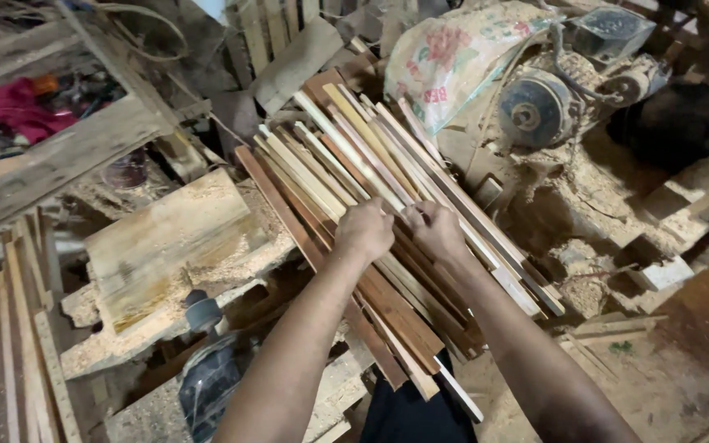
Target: Processing thin wooden strips by aligning them on a jig and using a stationary machine
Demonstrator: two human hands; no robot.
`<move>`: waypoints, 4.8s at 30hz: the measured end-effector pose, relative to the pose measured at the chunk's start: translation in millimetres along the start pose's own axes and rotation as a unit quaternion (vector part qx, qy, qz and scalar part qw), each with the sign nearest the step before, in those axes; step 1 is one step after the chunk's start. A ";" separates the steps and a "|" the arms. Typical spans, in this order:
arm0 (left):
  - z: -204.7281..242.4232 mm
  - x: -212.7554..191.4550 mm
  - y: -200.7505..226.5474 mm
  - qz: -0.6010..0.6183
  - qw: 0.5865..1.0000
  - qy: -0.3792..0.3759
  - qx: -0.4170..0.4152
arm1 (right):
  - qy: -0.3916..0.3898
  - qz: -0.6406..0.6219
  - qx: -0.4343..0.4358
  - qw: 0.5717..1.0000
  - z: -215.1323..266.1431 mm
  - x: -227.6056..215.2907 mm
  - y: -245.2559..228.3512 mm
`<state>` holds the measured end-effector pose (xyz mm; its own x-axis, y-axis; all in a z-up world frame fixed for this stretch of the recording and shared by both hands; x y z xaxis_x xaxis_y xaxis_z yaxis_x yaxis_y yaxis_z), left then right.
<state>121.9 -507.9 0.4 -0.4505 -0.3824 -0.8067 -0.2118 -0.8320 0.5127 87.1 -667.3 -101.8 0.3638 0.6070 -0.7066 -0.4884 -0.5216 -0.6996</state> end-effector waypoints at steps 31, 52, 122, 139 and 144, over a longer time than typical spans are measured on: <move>103.3 -114.8 -253.6 0.763 0.591 0.251 -0.079 | -0.032 -0.117 -0.416 0.901 93.6 66.2 -154.7; 7.6 -76.7 -123.5 0.004 0.997 0.058 -0.044 | 0.057 0.138 -0.096 0.984 25.6 55.9 -52.8; 45.2 -89.9 -98.4 -0.116 0.937 0.327 0.052 | 0.062 -0.374 -0.061 0.923 92.4 14.0 -182.7; 174.3 -130.1 -159.0 0.091 0.922 0.365 0.090 | -0.132 -0.272 -0.509 0.806 142.3 15.1 -274.8; 180.0 -113.8 -288.8 -0.081 0.828 0.552 0.044 | -0.192 -0.138 -0.524 0.818 103.6 94.3 -223.6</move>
<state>78.2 -151.7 -2.9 0.6485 -0.4428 -0.6191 -0.2761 -0.8948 0.3508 148.4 -431.3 -0.9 -0.0287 0.8276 -0.5606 0.5914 -0.4381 -0.6770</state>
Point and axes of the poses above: each hand's wrist, its own z-axis away from the middle knuckle, its own x-axis out of the palm, y = z × x, the point moved 1 cm from there along -z, towards the middle knuckle, and after that the axes turned 7 degrees about y, right-handed, at the moved point
